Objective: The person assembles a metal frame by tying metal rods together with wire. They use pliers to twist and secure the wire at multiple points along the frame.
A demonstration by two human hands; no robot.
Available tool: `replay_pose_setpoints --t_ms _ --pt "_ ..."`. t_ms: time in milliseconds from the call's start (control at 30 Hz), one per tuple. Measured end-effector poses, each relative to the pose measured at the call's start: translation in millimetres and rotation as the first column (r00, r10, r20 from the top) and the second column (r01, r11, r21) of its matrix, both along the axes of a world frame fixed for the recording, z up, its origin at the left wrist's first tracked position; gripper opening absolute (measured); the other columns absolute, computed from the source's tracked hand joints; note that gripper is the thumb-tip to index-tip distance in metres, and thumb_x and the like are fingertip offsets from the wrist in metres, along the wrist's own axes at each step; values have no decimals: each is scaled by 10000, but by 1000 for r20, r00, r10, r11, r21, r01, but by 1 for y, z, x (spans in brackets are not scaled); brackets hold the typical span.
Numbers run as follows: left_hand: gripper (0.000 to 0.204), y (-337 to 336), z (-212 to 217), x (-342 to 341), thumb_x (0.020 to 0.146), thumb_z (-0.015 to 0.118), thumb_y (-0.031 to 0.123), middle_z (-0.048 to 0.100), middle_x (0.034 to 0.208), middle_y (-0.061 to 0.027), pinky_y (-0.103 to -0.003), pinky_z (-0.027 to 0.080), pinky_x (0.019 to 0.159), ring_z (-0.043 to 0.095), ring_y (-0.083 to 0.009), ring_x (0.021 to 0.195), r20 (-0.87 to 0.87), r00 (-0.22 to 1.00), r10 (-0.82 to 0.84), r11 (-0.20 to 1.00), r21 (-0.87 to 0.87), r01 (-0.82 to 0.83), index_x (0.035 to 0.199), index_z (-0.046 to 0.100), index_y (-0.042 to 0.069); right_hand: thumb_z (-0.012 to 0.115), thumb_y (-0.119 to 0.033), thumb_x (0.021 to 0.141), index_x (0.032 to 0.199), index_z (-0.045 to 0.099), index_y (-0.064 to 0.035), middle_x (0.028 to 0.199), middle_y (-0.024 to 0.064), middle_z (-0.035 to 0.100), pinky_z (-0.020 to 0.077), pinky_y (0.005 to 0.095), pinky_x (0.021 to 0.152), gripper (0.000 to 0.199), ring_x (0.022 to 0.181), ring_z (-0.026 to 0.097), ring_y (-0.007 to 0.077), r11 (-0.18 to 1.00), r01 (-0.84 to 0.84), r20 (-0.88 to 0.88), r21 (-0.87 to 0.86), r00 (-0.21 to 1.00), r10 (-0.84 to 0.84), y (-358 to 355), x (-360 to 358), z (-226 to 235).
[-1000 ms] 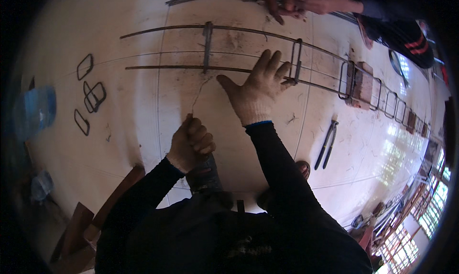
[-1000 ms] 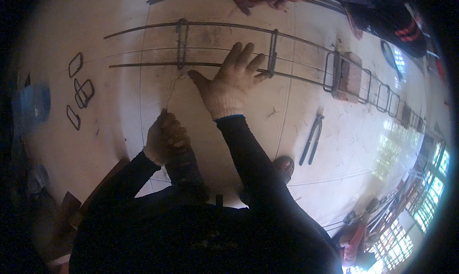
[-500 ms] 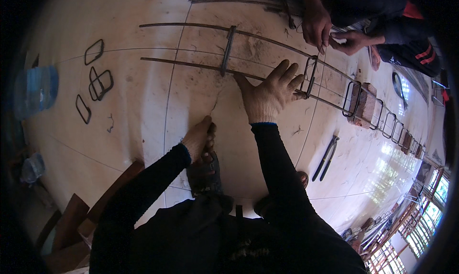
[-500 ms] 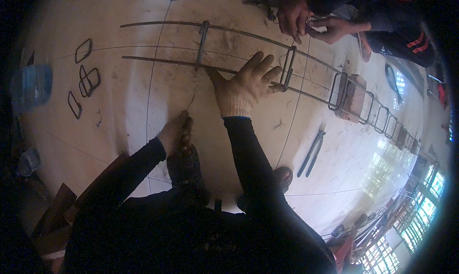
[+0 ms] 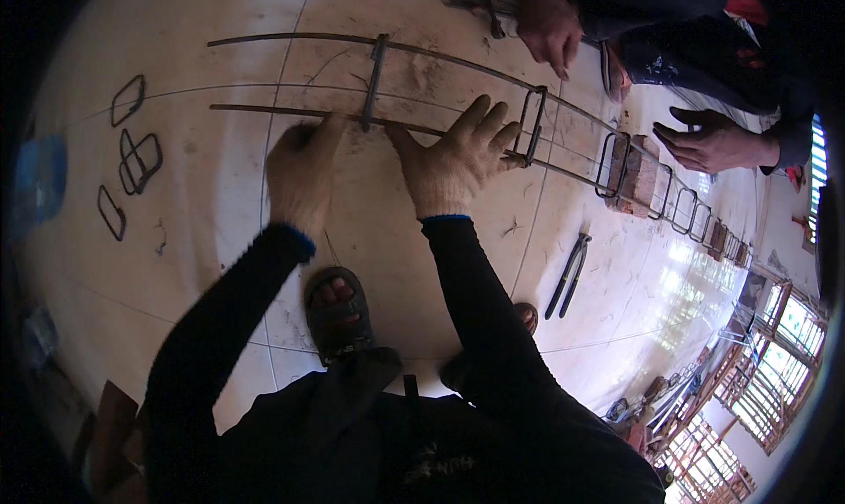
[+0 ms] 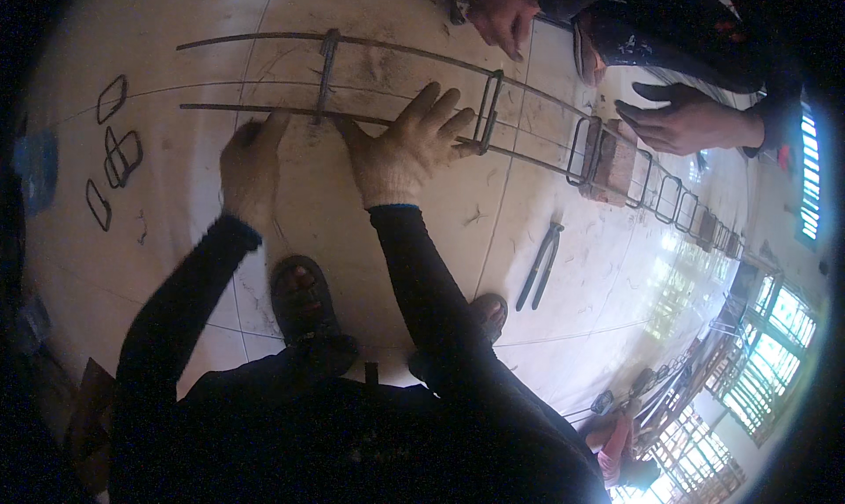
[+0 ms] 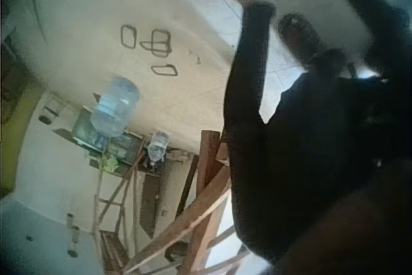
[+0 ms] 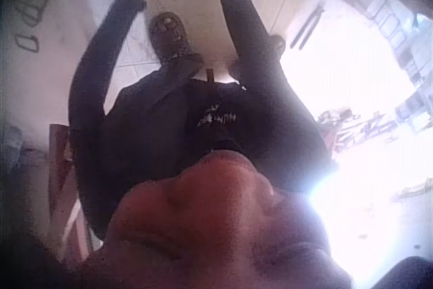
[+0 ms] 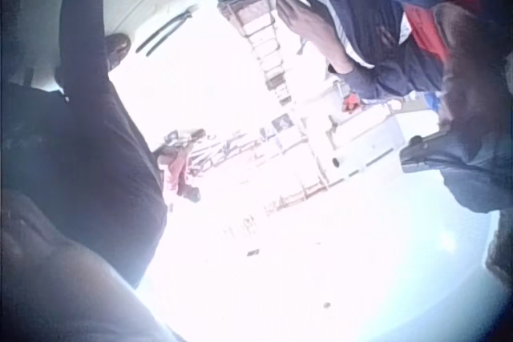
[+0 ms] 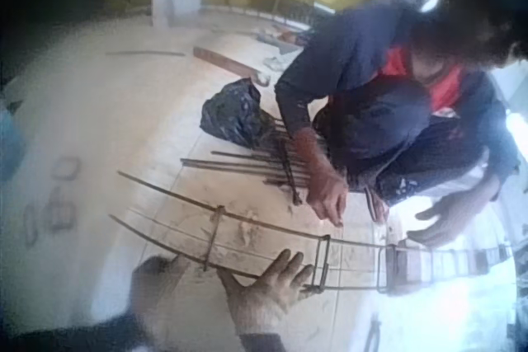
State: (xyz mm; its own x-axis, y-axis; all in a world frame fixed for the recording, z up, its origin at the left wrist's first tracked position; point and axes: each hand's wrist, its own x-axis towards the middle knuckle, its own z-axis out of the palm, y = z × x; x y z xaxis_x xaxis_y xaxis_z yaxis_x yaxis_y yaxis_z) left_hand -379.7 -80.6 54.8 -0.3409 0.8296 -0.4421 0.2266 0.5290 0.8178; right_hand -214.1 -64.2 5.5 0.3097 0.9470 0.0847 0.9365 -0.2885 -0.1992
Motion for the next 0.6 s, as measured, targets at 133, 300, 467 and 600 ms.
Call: replay_pose_setpoints --t_ms 133,300,467,600 --pt "522 56 -13 -9 988 661 506 761 887 -204 -422 556 775 740 -305 846 -224 891 -395 911 34 412 1031 765 -5 836 -783 647 1543 372 77 1593 310 362 196 816 1145 1326 1504 278 554 1000 6 52 29 999 -8 0 -2 -4" --pt "495 78 -24 -2 1024 581 483 772 908 -203 -455 581 808 737 -376 838 -347 725 -595 800 -169 575 1072 781 34 874 -754 609 1533 361 100 1573 334 366 177 818 1148 1359 1500 264 580 996 0 27 86 1000 -2 -2 0 -11" --pt "477 82 -42 -4 1032 567 455 777 966 -206 -480 578 878 746 -386 931 -438 657 -613 750 -63 658 1084 782 33 880 -754 597 1513 384 102 1557 333 381 177 836 1128 1348 1487 280 583 998 -4 4 62 1000 3 -1 -1 -3" --pt "465 86 -48 -5 1023 577 443 769 1029 -222 -481 571 906 736 -395 975 -411 629 -660 711 -71 700 1104 775 31 879 -751 600 1469 428 98 1510 324 421 195 848 1107 1296 1462 319 573 994 -3 33 105 999 -1 -1 -1 -5"
